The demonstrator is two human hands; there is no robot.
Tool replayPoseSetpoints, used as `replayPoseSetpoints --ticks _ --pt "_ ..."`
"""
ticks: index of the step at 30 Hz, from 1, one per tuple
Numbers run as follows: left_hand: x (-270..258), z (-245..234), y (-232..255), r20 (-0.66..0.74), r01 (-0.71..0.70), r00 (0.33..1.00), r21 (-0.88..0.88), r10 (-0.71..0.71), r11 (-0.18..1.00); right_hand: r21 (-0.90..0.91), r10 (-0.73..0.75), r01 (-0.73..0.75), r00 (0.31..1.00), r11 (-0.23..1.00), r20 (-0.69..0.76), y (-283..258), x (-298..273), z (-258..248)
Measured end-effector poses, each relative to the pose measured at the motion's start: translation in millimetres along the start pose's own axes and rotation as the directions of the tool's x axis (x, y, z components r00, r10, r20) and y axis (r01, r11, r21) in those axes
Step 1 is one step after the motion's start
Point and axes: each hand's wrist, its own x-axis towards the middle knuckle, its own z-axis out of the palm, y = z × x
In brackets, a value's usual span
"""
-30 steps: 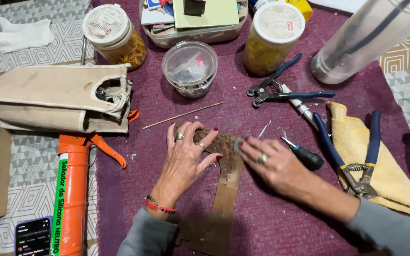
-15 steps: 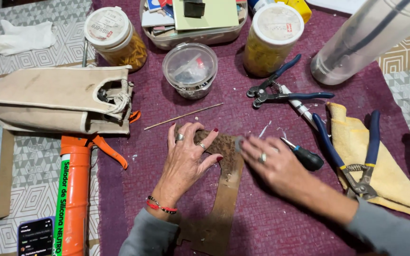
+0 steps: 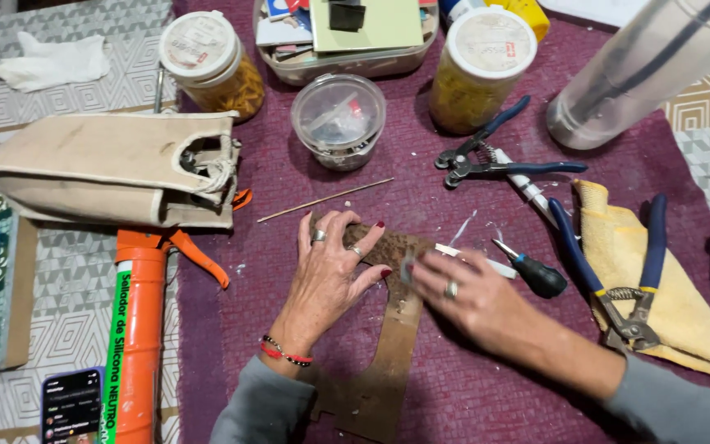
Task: The recorder is manually sanding a wooden piece with an oval cutout, likely part of a frame or workshop project.
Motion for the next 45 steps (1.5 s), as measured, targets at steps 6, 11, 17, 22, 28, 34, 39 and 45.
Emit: replayPoseSetpoints --ticks 6,11,17,22,28,34,39,45 --pt "-3 4 -3 -0.006 -0.001 1.000 0.004 0.001 1.000 -0.030 -0.009 0.009 1.000 1.000 0.007 11 35 -38" --pt "-3 9 -7 -0.004 -0.002 1.000 0.017 0.002 1.000 -0.008 -0.062 0.062 0.998 0.998 0.002 7 5 -1" --pt "-3 6 -7 -0.009 -0.007 1.000 0.034 0.007 0.999 0.038 -0.102 0.100 0.994 0.994 0.032 4 9 -2" --pt "-3 7 -7 -0.007 0.001 1.000 0.050 -0.001 0.999 -0.029 -0.104 0.106 0.993 0.994 0.064 8 21 -10" --pt "-2 7 -6 -0.022 -0.003 1.000 0.036 0.003 0.999 0.013 -0.161 0.160 0.987 0.987 0.022 8 29 -17" --pt "-2 5 -4 -0.012 -0.005 1.000 0.050 0.006 0.999 0.053 -0.160 0.157 0.986 0.986 0.052 15 32 -19" --pt "-2 4 -4 -0.013 -0.006 1.000 0.048 0.006 0.999 0.082 -0.195 0.194 0.981 0.978 0.014 17 29 -16" --pt "-1 4 -4 -0.009 -0.003 1.000 0.056 0.004 0.998 0.078 -0.209 0.208 0.978 0.975 0.013 13 28 -23"
